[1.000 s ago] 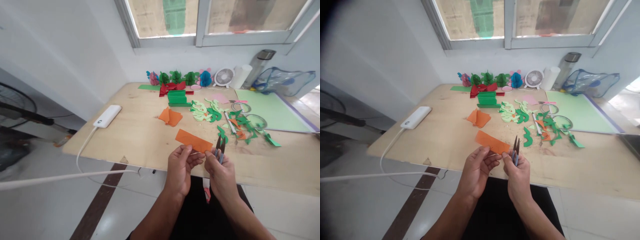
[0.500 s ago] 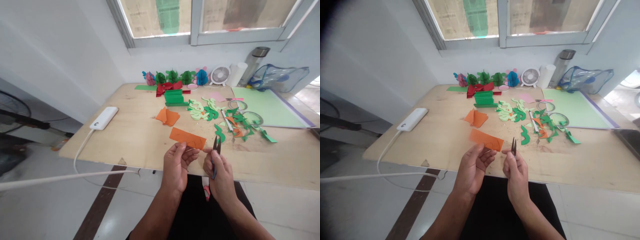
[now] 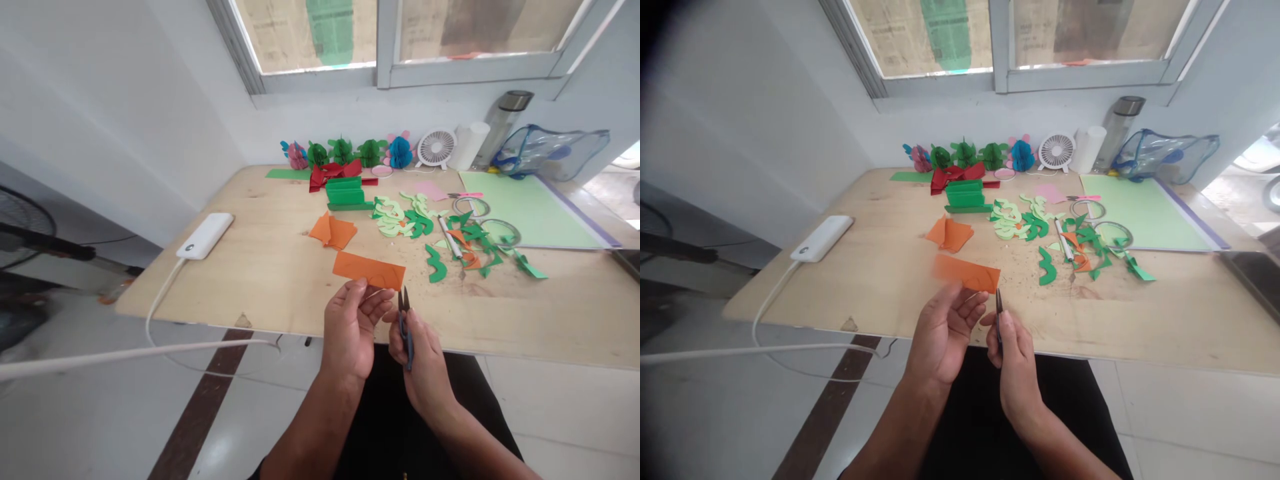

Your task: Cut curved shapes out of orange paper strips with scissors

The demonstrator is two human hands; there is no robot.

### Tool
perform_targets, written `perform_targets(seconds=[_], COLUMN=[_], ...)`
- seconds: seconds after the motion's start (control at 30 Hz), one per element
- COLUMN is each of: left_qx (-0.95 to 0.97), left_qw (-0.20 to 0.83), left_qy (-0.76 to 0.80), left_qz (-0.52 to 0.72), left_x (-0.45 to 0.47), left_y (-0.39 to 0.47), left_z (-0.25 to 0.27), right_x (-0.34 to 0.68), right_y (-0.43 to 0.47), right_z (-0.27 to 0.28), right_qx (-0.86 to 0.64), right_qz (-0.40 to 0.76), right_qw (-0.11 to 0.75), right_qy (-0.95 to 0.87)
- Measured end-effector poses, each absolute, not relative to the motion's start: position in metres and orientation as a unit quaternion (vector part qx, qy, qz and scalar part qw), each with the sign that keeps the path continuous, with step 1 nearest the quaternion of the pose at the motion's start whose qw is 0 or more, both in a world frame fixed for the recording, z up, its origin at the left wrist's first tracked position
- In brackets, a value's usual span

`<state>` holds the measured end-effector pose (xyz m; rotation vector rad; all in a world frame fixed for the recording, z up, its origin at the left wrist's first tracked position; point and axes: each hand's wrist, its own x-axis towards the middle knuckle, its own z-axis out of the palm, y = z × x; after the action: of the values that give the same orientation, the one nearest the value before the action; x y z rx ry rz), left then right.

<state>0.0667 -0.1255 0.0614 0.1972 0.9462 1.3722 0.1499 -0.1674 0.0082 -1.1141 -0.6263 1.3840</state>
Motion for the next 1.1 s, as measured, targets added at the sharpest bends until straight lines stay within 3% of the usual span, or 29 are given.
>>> perform_targets(seconds=[1.1], left_qx=[0.104], left_qw=[0.686], left_qy=[0.411], left_qz=[0.591], left_x=[0.0696], left_y=[-0.1234], left_z=[0.0590], right_x=[0.1506], right_y=[-0.1600], right_z=[0.0074], right_qx=[-0.462], right_qz=[0.582], right_qw=[0.614], right_qy=[-0.266])
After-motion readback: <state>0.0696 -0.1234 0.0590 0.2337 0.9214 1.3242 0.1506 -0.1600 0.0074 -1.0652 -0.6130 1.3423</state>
